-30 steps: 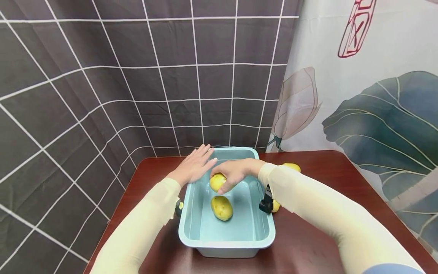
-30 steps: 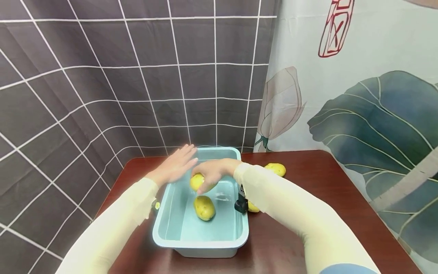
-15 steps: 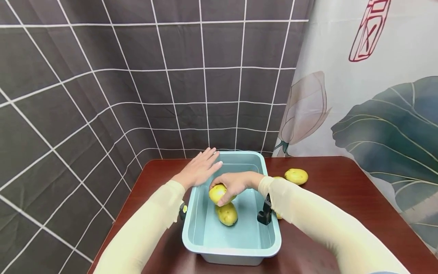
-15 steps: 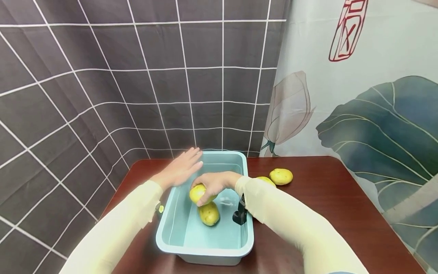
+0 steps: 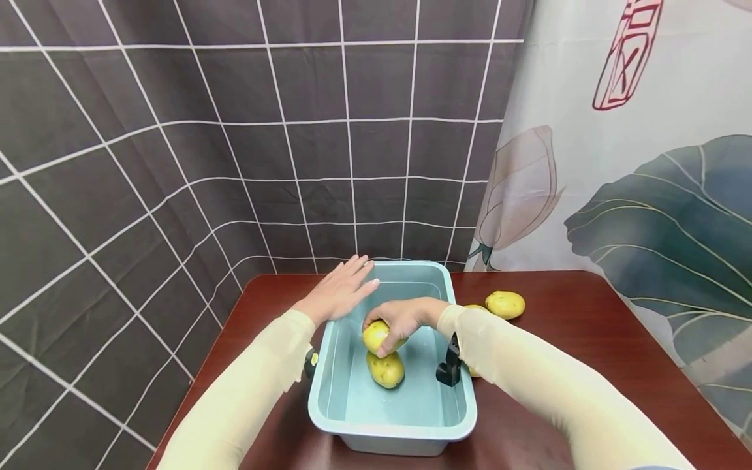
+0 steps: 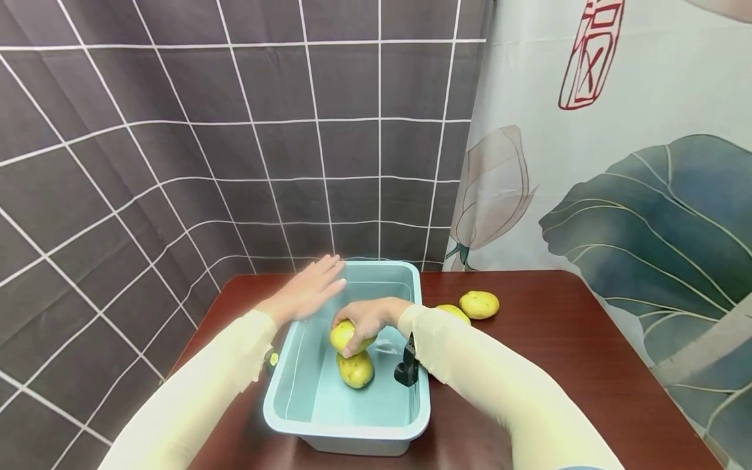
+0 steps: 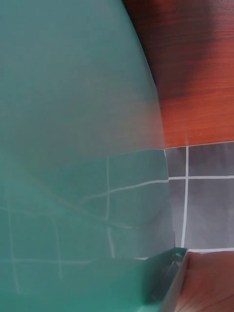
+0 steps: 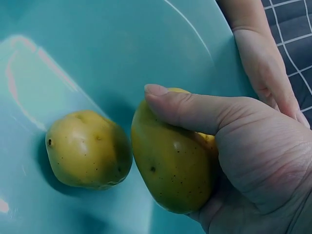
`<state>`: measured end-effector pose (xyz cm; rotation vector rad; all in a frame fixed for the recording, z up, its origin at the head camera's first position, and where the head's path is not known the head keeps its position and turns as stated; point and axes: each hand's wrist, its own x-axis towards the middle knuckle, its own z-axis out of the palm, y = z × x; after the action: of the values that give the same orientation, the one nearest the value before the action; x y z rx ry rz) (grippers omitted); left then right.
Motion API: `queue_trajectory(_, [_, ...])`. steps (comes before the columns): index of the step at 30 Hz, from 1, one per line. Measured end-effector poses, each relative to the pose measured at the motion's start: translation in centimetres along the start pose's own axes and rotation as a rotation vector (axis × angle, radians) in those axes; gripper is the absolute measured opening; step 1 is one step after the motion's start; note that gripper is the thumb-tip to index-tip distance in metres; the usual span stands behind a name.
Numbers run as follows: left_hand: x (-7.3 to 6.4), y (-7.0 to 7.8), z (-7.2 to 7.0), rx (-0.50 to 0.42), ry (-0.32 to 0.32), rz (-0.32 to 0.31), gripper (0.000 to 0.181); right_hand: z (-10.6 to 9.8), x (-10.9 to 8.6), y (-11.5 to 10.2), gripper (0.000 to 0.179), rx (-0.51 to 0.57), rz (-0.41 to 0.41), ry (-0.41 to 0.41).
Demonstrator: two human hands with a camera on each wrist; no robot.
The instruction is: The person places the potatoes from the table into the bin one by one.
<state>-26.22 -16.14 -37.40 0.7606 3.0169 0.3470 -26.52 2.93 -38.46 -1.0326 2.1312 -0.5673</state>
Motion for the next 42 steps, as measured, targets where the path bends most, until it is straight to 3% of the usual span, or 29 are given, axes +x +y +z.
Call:
queue_trajectory(15, [-0.07, 0.09, 0.08, 0.019, 0.007, 0.014, 0.074, 0.09, -0.08, 0.34, 0.045, -0.032, 0.007, -0.035])
queue_trajectory(32, [-0.11, 0.02, 0.4, 0.036, 0.015, 0.007, 0.072, 0.21, 0.05, 0.29, 0.052, 0.068, -0.067, -0.038])
queue_trajectory(42, [-0.03, 0.06, 0.22, 0.024, 0.008, 0.006, 0.074, 0.08, 0.07, 0.3, 0.061, 0.192, -0.091, -0.053])
